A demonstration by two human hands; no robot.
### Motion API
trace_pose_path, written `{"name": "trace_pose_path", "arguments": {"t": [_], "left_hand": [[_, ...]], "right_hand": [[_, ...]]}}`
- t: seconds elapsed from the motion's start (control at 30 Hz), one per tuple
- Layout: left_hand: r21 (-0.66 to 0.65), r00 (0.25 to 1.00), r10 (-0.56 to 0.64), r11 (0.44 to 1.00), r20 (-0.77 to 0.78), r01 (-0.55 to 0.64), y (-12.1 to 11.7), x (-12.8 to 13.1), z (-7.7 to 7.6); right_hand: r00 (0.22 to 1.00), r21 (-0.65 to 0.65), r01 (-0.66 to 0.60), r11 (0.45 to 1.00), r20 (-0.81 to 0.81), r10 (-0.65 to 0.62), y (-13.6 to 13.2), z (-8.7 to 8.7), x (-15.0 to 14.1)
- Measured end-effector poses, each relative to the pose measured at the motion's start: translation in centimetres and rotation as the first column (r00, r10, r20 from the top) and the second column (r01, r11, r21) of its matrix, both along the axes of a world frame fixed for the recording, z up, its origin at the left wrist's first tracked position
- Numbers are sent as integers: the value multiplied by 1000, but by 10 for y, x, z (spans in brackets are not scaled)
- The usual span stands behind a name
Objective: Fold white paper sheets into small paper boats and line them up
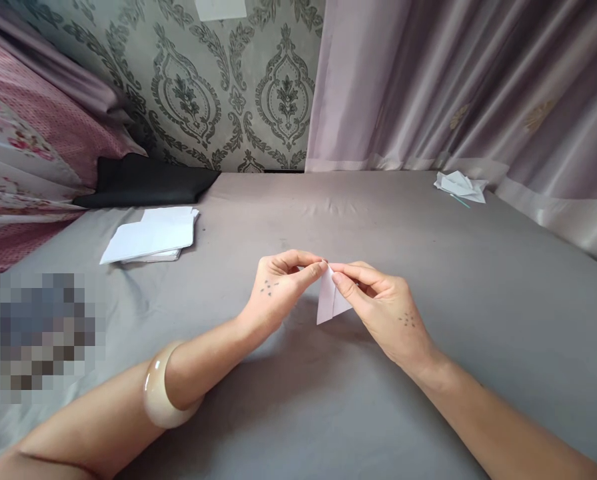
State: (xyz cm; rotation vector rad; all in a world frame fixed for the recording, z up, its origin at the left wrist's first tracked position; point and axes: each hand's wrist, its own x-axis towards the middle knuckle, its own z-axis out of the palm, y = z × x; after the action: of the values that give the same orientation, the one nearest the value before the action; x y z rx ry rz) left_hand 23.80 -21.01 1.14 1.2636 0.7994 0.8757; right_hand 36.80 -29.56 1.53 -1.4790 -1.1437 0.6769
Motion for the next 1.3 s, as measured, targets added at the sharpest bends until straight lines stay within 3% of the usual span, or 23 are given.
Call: {"name": "trace_pose_path", "arguments": {"t": [0.17,0.37,0.5,0.67,0.8,0.93,1.07,1.3], "left_hand": [[5,994,-43,999,-98,43,2,0,-5],[-47,987,-118,992,-104,114,18,5,-22],[-97,975,-202,976,-90,193,27,8,-27],[124,948,-237,956,-213,267,26,9,-28],[188,945,-286,931,-159,313,27,12,-24],[157,965,-254,952,-62,261,34,20,-13],[43,967,-247,969,57,245,43,30,-8],[-3,974,-197,980,115,199,41,42,-23]], "right_hand": [[999,-52,-1,999,-46,-2,4,-4,3],[979,-242,-143,960,-174,102,19,-19,11],[979,-197,-145,970,-173,111,29,-30,12],[982,-143,-157,977,-126,139,32,-35,9],[963,-104,-218,970,-182,197,35,-30,11],[946,-74,-274,959,-198,255,44,-16,16],[931,-20,-300,954,-222,289,55,-8,21],[923,13,-299,954,-248,293,64,-27,30]]}}
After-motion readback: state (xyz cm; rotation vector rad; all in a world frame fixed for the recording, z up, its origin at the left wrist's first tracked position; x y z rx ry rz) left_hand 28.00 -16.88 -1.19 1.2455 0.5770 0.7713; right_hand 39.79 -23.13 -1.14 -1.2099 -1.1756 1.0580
